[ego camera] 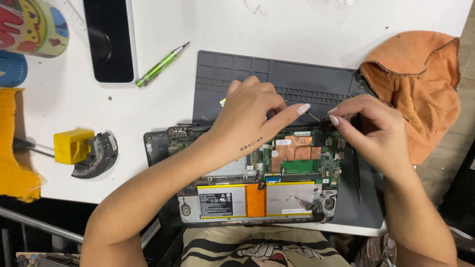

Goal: The person is using a precision tool to carefully disconnect ribbon cables and other small connectors from a laptop motherboard as part of a disassembly process.

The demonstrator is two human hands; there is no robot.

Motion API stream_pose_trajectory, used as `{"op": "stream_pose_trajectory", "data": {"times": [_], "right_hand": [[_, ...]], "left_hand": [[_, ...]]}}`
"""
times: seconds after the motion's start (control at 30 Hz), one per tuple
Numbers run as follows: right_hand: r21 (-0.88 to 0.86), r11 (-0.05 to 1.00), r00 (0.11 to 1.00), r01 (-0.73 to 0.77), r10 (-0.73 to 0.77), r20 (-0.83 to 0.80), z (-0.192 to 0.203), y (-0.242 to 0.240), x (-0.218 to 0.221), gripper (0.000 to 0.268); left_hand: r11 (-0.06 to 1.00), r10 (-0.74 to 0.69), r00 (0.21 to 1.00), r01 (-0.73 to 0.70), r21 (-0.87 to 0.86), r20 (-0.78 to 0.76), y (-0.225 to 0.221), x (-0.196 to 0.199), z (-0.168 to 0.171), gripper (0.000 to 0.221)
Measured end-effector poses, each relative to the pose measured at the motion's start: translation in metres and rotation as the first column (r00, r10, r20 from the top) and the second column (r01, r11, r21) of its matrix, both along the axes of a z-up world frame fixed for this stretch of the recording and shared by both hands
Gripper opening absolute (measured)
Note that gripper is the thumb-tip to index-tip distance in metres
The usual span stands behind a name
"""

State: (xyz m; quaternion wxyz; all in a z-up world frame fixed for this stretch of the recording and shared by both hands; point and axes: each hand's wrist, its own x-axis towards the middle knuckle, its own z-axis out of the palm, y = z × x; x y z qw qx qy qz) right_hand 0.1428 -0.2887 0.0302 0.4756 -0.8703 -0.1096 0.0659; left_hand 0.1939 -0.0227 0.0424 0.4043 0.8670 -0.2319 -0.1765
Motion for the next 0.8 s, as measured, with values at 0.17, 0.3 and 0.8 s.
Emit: {"op": "stream_pose_trajectory", "data": {"times": [0.17,0.3,0.8], "right_hand": [[0.0,0.997,0.996,-0.082,0.082,0.015,0.006,0.005,0.013,0.005],[0.017,0.991,0.99,-0.131,0.132,-0.044,0.012,0.008,0.024,0.004],[0.075,0.982,0.931,-0.176,0.191,-0.312,0.013,0.007,0.037,0.017]], "left_hand": [[0.997,-0.074,0.984,0.075,0.003,-0.163,-0.022,0.019,-0.011,0.059],[0.994,-0.112,0.952,0.109,-0.027,-0.285,-0.024,0.026,-0.018,0.032],[0.97,-0.187,0.975,0.164,-0.178,-0.121,-0.018,0.023,-0.021,0.011]]}}
